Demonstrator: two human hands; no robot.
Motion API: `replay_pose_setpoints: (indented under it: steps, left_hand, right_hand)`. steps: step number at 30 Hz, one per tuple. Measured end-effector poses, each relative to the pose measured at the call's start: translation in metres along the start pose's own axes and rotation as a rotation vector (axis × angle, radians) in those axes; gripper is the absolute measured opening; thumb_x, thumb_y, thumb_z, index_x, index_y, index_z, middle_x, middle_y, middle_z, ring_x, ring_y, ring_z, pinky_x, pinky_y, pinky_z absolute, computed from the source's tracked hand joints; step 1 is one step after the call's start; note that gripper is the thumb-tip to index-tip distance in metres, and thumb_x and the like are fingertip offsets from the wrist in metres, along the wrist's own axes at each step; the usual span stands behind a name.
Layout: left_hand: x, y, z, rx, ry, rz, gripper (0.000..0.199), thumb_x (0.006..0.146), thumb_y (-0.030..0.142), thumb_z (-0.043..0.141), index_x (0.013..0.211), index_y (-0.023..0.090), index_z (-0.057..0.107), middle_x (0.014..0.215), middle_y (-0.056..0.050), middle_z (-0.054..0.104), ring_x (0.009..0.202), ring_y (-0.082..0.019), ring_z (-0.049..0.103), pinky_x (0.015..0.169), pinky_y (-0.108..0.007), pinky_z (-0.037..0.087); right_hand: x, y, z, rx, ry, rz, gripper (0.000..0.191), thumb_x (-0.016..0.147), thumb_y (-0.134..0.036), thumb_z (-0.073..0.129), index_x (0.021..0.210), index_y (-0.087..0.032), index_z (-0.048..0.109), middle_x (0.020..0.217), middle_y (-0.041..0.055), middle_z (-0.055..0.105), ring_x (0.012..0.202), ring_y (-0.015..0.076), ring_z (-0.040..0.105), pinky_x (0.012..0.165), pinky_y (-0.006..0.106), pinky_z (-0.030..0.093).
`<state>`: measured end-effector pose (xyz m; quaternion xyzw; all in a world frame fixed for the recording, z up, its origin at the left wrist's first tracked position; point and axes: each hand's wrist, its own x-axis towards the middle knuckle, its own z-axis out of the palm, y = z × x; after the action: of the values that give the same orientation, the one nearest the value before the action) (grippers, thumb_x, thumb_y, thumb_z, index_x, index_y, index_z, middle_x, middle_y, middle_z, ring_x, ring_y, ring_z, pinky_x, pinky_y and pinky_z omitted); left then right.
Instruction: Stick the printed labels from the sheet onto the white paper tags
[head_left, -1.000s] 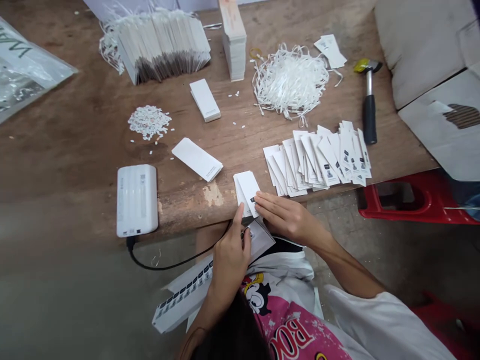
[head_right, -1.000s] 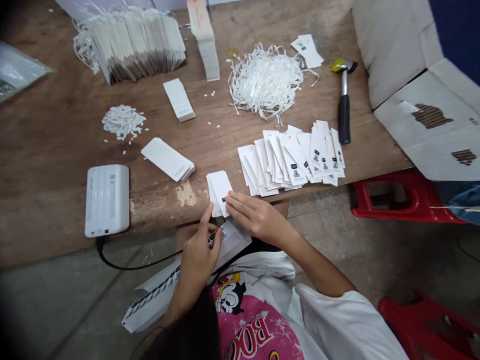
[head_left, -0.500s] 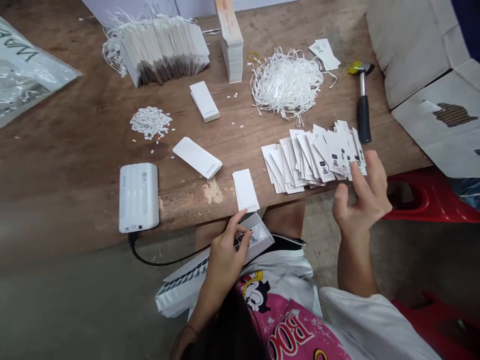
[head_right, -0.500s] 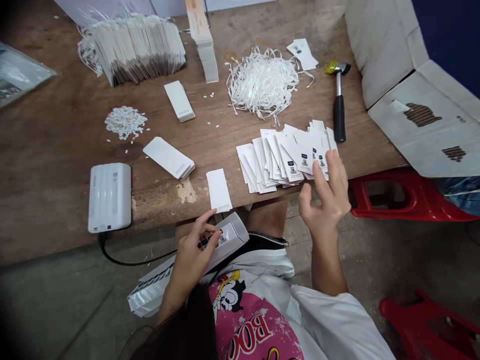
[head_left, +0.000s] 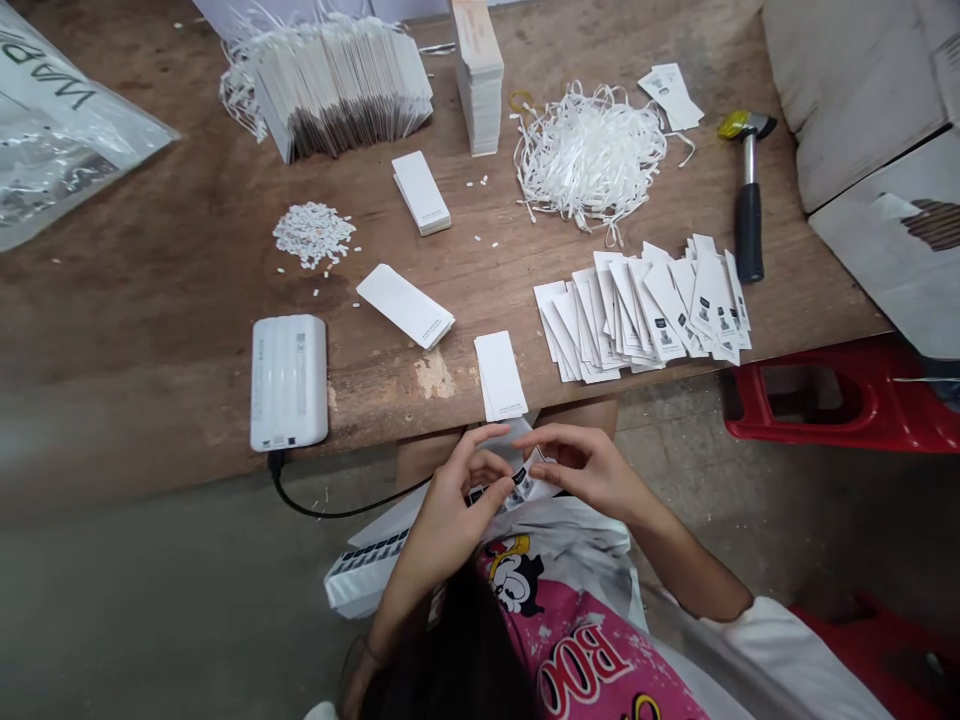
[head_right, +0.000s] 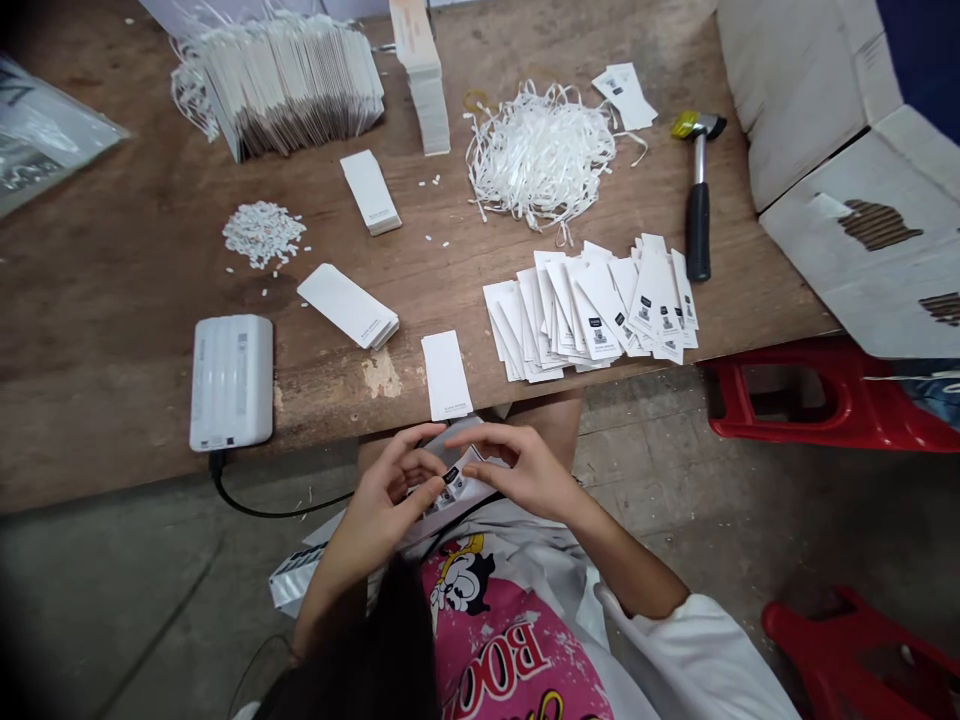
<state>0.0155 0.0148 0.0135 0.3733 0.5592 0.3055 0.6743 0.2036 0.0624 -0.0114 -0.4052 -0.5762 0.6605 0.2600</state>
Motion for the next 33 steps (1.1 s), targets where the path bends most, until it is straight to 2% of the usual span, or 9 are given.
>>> replay_pose_setpoints:
  steps: [4,8,13,16,18,21,24,27,33]
  left_hand:
    - [0.003,0.005,-0.004,-0.136,-0.091,-0.078,0.048,0.084,0.027,0.063,0.129,0.022,0.046,0.083,0.002,0.062,0.078,-0.011,0.059,0.075,-0.023,0.044]
    - [0.004,0.004,-0.008,-0.158,-0.133,-0.116,0.060,0.083,0.032,0.064,0.137,0.020,0.040,0.084,0.000,0.063,0.075,-0.012,0.058,0.072,-0.024,0.043]
    - [0.005,0.001,-0.007,-0.093,-0.156,-0.102,0.066,0.085,0.026,0.061,0.144,0.023,0.031,0.080,0.002,0.062,0.071,-0.011,0.055,0.071,-0.023,0.043]
    - [0.006,0.000,-0.004,0.059,-0.111,-0.034,0.064,0.087,0.022,0.056,0.146,0.027,0.030,0.081,0.003,0.063,0.072,-0.011,0.056,0.073,-0.024,0.044]
    - [0.008,-0.001,-0.002,0.267,-0.023,0.019,0.058,0.090,0.020,0.050,0.144,0.031,0.035,0.083,0.003,0.064,0.074,-0.012,0.058,0.076,-0.025,0.044]
    - [0.010,-0.003,0.002,0.619,0.095,0.062,0.051,0.093,0.017,0.042,0.141,0.034,0.042,0.091,0.000,0.065,0.085,-0.016,0.061,0.082,-0.030,0.044]
    - [0.011,-0.004,0.005,0.844,0.144,0.070,0.054,0.093,0.013,0.038,0.143,0.035,0.040,0.094,-0.002,0.064,0.089,-0.019,0.062,0.081,-0.031,0.045]
    - [0.011,-0.003,0.006,0.936,0.155,0.069,0.056,0.093,0.012,0.038,0.143,0.037,0.039,0.089,-0.001,0.063,0.085,-0.019,0.062,0.076,-0.029,0.045]
    - [0.010,0.000,0.006,0.958,0.157,0.045,0.055,0.094,0.013,0.038,0.142,0.038,0.039,0.083,0.000,0.060,0.081,-0.018,0.061,0.073,-0.029,0.045]
  right_hand:
    - [0.001,0.001,0.000,-0.046,-0.121,-0.221,0.022,0.089,-0.015,0.059,0.105,-0.023,0.071,0.092,0.0050,0.066,0.084,0.0130,0.063,0.073,0.025,0.051]
    - [0.001,-0.002,-0.003,-0.223,-0.175,-0.444,0.024,0.089,-0.011,0.058,0.108,-0.021,0.069,0.102,0.0090,0.059,0.097,0.0154,0.059,0.081,0.030,0.051]
    - [0.007,-0.011,-0.014,-0.401,-0.209,-0.620,0.008,0.088,-0.012,0.061,0.090,-0.017,0.067,0.100,0.0095,0.062,0.104,0.0202,0.056,0.088,0.040,0.048]
    - [0.013,-0.021,-0.023,-0.323,-0.294,-0.569,0.008,0.090,-0.012,0.056,0.089,-0.017,0.062,0.090,0.0063,0.063,0.095,0.0184,0.058,0.084,0.039,0.050]
    - [0.022,-0.028,-0.030,-0.296,-0.233,-0.496,0.009,0.092,-0.011,0.051,0.091,-0.018,0.058,0.085,0.0047,0.061,0.087,0.0163,0.058,0.078,0.035,0.050]
    - [0.044,-0.034,-0.038,-0.475,-0.141,-0.376,0.011,0.093,-0.012,0.047,0.092,-0.020,0.054,0.088,0.0046,0.059,0.082,0.0148,0.055,0.071,0.029,0.047]
    - [0.071,-0.034,-0.039,-0.674,-0.246,-0.336,0.012,0.092,-0.010,0.045,0.091,-0.018,0.053,0.089,0.0046,0.058,0.080,0.0149,0.053,0.070,0.028,0.044]
    - [0.091,-0.032,-0.036,-0.786,-0.379,-0.347,0.014,0.091,-0.007,0.043,0.088,-0.017,0.053,0.087,0.0050,0.057,0.081,0.0160,0.051,0.071,0.028,0.042]
    - [0.103,-0.034,-0.034,-0.882,-0.490,-0.383,0.014,0.091,-0.008,0.046,0.085,-0.016,0.056,0.084,0.0045,0.059,0.079,0.0161,0.052,0.071,0.027,0.039]
